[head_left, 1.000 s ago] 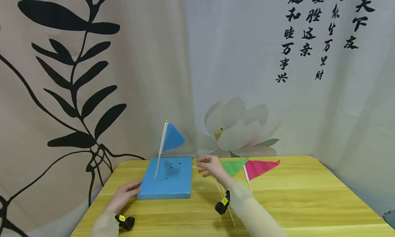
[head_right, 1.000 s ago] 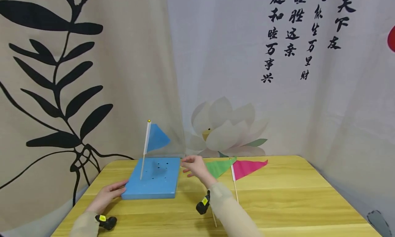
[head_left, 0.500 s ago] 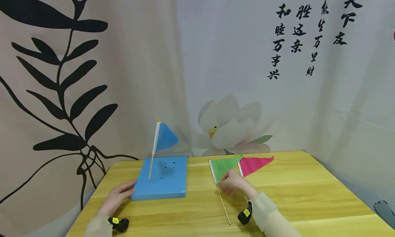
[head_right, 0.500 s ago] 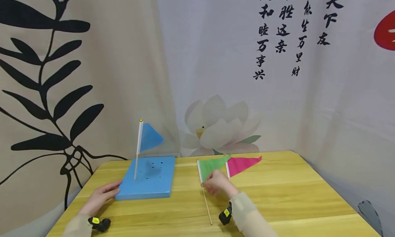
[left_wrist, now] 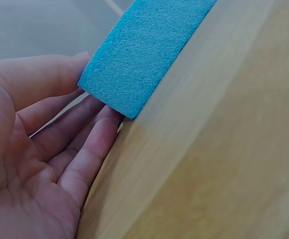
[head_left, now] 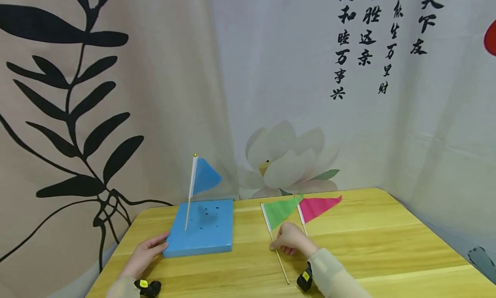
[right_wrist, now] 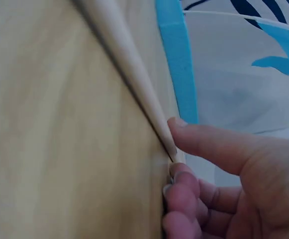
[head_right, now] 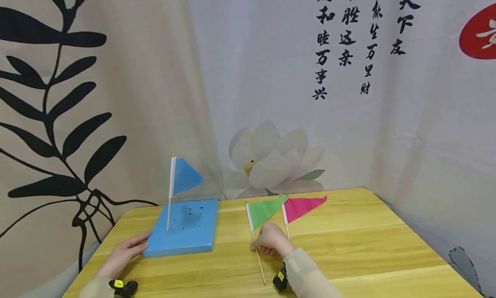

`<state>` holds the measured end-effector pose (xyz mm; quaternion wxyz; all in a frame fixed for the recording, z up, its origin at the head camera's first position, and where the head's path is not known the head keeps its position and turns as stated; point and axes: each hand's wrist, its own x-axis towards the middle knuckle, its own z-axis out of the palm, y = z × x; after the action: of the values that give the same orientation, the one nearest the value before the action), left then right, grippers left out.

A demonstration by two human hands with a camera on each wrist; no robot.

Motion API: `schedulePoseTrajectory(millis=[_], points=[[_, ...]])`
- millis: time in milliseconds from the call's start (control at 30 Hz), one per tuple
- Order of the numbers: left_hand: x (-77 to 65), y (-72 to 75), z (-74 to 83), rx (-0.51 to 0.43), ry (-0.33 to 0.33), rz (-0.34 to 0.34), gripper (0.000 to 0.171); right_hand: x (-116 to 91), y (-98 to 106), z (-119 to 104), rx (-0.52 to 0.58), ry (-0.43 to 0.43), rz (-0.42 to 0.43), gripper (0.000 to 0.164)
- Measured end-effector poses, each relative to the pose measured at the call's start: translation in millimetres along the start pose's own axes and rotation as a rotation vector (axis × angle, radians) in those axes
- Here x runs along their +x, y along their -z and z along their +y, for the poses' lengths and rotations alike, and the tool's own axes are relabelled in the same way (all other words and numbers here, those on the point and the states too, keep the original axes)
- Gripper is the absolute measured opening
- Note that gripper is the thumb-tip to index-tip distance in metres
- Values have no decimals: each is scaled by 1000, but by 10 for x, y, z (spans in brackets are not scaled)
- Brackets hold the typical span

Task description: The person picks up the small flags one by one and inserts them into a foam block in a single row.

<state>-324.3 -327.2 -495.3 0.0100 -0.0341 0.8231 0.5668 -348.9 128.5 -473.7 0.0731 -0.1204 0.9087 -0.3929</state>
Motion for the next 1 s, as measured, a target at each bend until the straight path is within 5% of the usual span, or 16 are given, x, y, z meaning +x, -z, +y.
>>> schedulePoseTrajectory(millis=[333,600,900,1000], points=[[-14,18,-32,-4,8,8,59,25,-41,-12,-39,15,-56,32],[-27,-4,-4,9,12,13,56,-27,0,38,-12,25,-2,31],[-30,-13,60,16,5,2,55,-17,115,119,318,-24,-107,13],[-37,-10,50,7,8,1,55,-11,136,150,415,-54,-148,19]])
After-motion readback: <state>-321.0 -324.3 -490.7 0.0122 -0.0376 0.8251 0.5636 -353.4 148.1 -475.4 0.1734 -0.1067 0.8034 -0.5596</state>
